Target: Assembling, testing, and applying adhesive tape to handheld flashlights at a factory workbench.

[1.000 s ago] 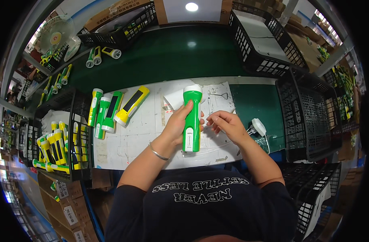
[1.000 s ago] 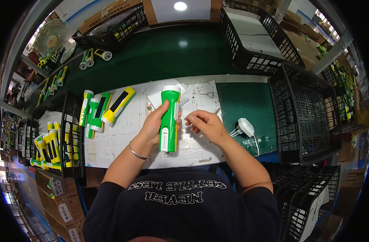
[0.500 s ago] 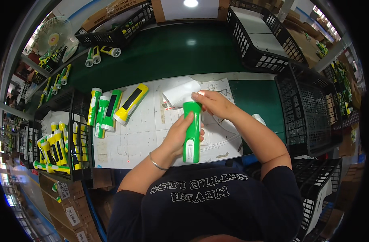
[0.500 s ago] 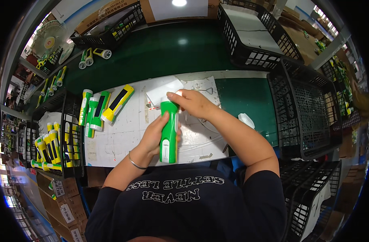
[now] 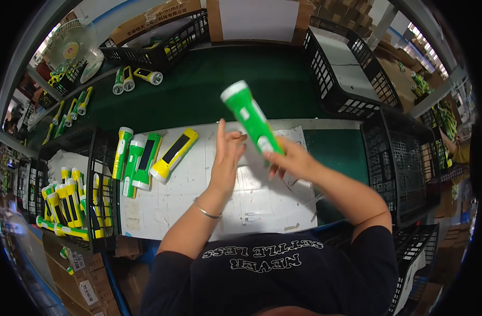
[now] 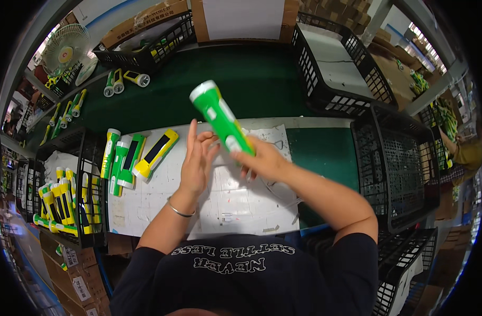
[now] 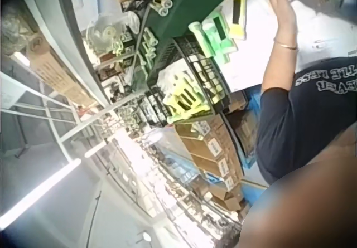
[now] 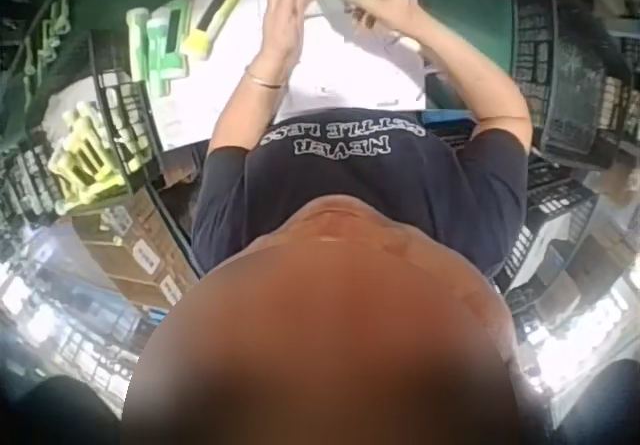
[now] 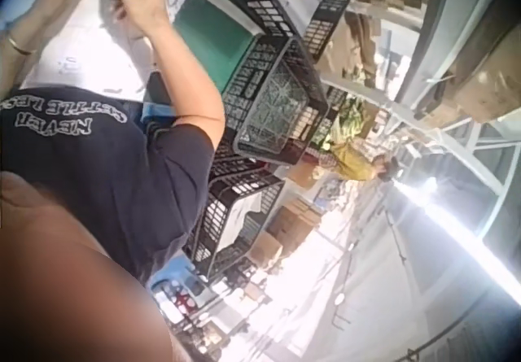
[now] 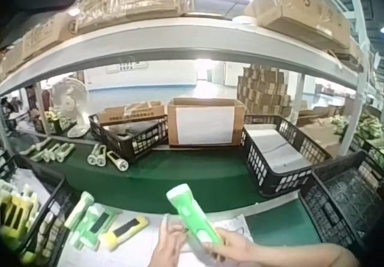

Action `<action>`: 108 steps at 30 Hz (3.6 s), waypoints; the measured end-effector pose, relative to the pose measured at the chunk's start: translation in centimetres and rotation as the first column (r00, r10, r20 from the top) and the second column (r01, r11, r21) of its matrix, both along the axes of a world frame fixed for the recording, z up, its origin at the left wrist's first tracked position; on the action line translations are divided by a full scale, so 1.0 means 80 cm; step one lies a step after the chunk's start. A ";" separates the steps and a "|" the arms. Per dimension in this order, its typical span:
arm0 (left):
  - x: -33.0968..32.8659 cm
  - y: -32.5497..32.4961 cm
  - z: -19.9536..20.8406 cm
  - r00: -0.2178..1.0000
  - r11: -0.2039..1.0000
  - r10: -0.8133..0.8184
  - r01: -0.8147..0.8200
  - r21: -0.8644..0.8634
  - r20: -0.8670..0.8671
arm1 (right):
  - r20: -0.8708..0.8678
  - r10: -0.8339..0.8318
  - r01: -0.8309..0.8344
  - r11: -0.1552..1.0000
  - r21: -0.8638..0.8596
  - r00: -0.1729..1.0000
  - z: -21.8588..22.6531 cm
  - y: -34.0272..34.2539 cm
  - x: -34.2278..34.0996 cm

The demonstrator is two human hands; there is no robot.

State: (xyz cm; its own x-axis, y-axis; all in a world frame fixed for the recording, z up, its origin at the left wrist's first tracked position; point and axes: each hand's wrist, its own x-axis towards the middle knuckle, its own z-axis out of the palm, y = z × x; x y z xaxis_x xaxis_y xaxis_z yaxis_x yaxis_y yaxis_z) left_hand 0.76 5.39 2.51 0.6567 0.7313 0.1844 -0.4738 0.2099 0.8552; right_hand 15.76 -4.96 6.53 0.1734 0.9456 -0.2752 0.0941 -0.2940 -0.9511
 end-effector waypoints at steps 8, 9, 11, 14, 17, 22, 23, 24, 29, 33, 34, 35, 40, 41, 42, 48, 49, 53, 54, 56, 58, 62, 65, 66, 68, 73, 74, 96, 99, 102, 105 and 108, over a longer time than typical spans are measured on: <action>-0.019 0.028 -0.073 0.907 0.767 0.371 -0.179 0.616 -0.199 | 0.892 -0.443 0.203 0.868 0.453 -0.093 0.149 0.293 0.320; -0.018 0.033 -0.076 0.902 0.790 0.373 -0.186 0.585 -0.218 | 0.869 -0.481 0.205 0.844 0.495 -0.118 0.152 0.328 0.363; -0.017 0.037 -0.083 0.890 0.826 0.378 -0.201 0.527 -0.254 | 0.841 -0.519 0.207 0.816 0.540 -0.150 0.157 0.383 0.421; -0.024 0.039 -0.075 0.895 0.826 0.361 -0.175 0.535 -0.264 | 0.899 -0.419 0.250 0.864 0.437 -0.126 0.160 0.433 0.450; -0.030 0.037 -0.072 0.883 0.793 0.386 -0.169 0.585 -0.268 | 0.865 -0.413 0.274 0.829 0.487 -0.286 0.131 0.448 0.454; -0.032 0.042 -0.071 0.838 0.708 0.481 -0.196 0.678 -0.259 | 0.793 -0.540 0.071 0.812 0.579 -0.283 0.086 0.399 0.388; -0.029 0.048 -0.067 0.836 0.671 0.492 -0.185 0.718 -0.244 | 0.746 -0.605 -0.108 0.792 0.602 -0.277 0.077 0.370 0.396; -0.033 0.056 -0.060 0.813 0.615 0.525 -0.158 0.773 -0.252 | 0.771 -0.631 -0.183 0.771 0.610 -0.086 0.074 0.343 0.370; -0.094 0.108 -0.013 0.312 0.287 0.904 0.062 0.956 -0.291 | 0.806 -0.401 -0.156 0.848 0.507 0.436 0.080 0.153 0.166; -0.123 0.138 -0.020 0.078 0.611 0.734 0.358 0.706 -0.675 | 0.741 -0.296 -0.133 0.879 0.459 0.602 0.058 0.040 0.083; -0.127 0.141 -0.018 0.136 0.581 0.741 0.359 0.730 -0.657 | 0.718 -0.286 -0.116 0.883 0.454 0.635 0.051 0.020 0.075; -0.124 0.136 -0.011 0.223 0.685 0.658 0.219 0.695 -0.719 | 0.682 -0.265 -0.074 0.902 0.425 0.682 0.046 0.004 0.062; -0.096 0.082 0.031 0.916 0.826 -0.396 0.324 -0.461 -0.066 | 0.246 -0.139 0.056 0.947 0.318 0.959 -0.001 -0.031 0.011; -0.090 0.066 0.035 0.893 0.737 -0.447 0.400 -0.545 0.051 | 0.326 -0.164 0.038 0.932 0.361 0.931 0.004 -0.031 -0.011; -0.082 0.052 0.040 0.860 0.633 -0.481 0.476 -0.611 0.171 | 0.404 -0.192 0.016 0.916 0.400 0.895 0.008 -0.030 -0.031; -0.042 -0.019 0.042 0.783 0.508 -0.564 0.579 -0.638 0.262 | 0.779 -0.311 -0.411 0.711 0.571 0.544 0.007 -0.035 -0.065; -0.041 -0.037 0.045 0.876 0.721 -0.479 0.362 -0.591 -0.047 | 0.710 -0.340 -0.318 0.718 0.619 0.617 0.008 -0.038 -0.062; -0.045 -0.053 0.015 0.930 0.948 -0.240 0.286 0.138 -0.277 | -0.005 -0.279 0.255 0.870 0.422 0.960 0.010 -0.048 -0.058; -0.046 -0.066 0.024 0.897 0.909 -0.414 0.397 -0.127 -0.156 | 0.027 -0.254 0.225 0.899 0.374 0.967 0.007 -0.046 -0.059; -0.043 -0.075 0.021 0.869 0.854 -0.477 0.423 -0.303 -0.130 | 0.112 -0.188 0.106 0.853 0.512 0.976 -0.009 -0.037 -0.062; -0.040 -0.079 0.014 0.876 0.734 -0.459 0.468 -0.493 0.148 | -0.361 -0.188 0.246 0.962 0.122 0.913 -0.013 -0.047 -0.067; -0.048 -0.070 0.005 0.710 0.391 -0.573 0.675 -0.626 0.408 | -0.388 -0.204 0.283 0.946 0.157 0.899 -0.026 -0.056 -0.061; -0.054 -0.073 0.009 0.672 0.293 -0.535 0.716 -0.633 0.512 | -0.495 -0.246 0.353 0.926 0.135 0.834 -0.040 -0.062 -0.072; -0.055 -0.073 0.006 0.685 0.303 -0.530 0.703 -0.643 0.500 | -0.532 -0.195 0.301 0.946 0.118 0.824 -0.035 -0.065 -0.075; -0.055 -0.073 -0.002 0.678 0.270 -0.542 0.701 -0.660 0.497 | -0.645 -0.077 0.225 0.963 0.149 0.760 -0.052 -0.064 -0.064; -0.045 -0.078 -0.006 0.811 0.555 -0.573 0.492 -0.671 0.119 | -0.481 -0.248 0.360 0.920 0.154 0.841 -0.042 -0.054 -0.063; -0.043 -0.082 0.001 0.830 0.627 -0.558 0.433 -0.648 0.016 | -0.392 -0.267 0.345 0.928 0.142 0.880 -0.049 -0.053 -0.058; -0.047 -0.074 -0.005 0.913 0.819 -0.377 0.249 -0.517 -0.157 | -0.296 -0.320 0.362 0.927 0.098 0.900 -0.071 -0.078 -0.060; -0.052 -0.085 0.010 0.925 0.874 -0.337 0.238 -0.424 -0.175 | -0.321 -0.285 0.332 0.938 0.101 0.903 -0.070 -0.080 -0.062; -0.062 -0.091 0.009 0.950 0.965 -0.257 0.243 -0.099 -0.179 | -0.331 -0.253 0.330 0.922 0.203 0.909 -0.063 -0.079 -0.062; -0.081 -0.085 -0.008 0.955 0.882 -0.143 0.242 0.405 -0.259 | -0.280 -0.197 0.294 0.883 0.366 0.940 -0.042 -0.084 -0.064; -0.087 -0.089 -0.007 0.972 0.701 0.052 0.128 0.702 -0.229 | -0.207 -0.140 0.223 0.857 0.465 0.968 -0.041 -0.087 -0.064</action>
